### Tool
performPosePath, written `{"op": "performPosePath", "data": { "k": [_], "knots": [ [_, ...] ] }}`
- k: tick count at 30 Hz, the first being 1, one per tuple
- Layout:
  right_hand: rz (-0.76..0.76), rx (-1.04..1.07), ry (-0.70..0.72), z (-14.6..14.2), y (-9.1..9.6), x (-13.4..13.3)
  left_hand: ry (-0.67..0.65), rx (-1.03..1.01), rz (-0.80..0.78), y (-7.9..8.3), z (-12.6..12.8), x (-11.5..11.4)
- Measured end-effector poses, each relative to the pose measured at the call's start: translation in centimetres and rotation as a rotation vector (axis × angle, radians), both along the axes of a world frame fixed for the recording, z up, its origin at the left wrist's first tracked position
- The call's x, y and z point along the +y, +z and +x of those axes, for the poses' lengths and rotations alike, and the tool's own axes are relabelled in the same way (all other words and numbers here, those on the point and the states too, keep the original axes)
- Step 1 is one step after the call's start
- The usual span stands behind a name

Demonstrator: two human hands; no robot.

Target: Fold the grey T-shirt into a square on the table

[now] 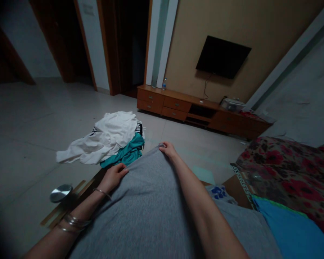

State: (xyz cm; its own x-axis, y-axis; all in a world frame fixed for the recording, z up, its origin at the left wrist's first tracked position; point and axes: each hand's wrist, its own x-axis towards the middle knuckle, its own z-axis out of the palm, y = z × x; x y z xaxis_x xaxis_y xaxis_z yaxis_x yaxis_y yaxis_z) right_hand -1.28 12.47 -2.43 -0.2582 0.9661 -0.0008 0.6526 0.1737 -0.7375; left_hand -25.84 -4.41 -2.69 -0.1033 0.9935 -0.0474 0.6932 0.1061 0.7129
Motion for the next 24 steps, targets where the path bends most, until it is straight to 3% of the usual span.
{"op": "performPosePath", "data": {
  "k": [4,8,10,13,15,19,21,24],
  "knots": [
    [0.100,-0.091,-0.091,-2.1,-1.4,0.1,0.047,0.516,0.085,-0.5,2.0,-0.5],
    [0.124,-0.144,-0.130,-1.3,-0.8,0.1,-0.009,0.686,0.028,0.1,2.2,-0.2],
    [0.141,-0.153,-0.162,0.4,0.1,-1.1,-0.089,0.686,0.025,0.3,1.4,0.4],
    [0.207,-0.152,-0.188,3.9,0.7,-5.6,-0.217,0.654,0.022,0.3,0.0,1.2],
    [0.259,-0.150,-0.143,6.4,-0.1,-9.8,-0.245,0.631,0.029,0.1,-0.5,1.3],
    [0.372,-0.298,0.097,10.7,-3.4,-16.6,-0.151,0.423,0.050,0.1,-0.6,1.0],
    [0.402,-0.346,0.080,12.1,-4.3,-18.4,-0.155,0.300,0.015,0.7,-1.0,1.1],
    [0.507,-0.366,-0.049,13.4,-4.0,-20.8,-0.214,0.242,-0.082,1.8,-2.2,0.8]
  ]
}}
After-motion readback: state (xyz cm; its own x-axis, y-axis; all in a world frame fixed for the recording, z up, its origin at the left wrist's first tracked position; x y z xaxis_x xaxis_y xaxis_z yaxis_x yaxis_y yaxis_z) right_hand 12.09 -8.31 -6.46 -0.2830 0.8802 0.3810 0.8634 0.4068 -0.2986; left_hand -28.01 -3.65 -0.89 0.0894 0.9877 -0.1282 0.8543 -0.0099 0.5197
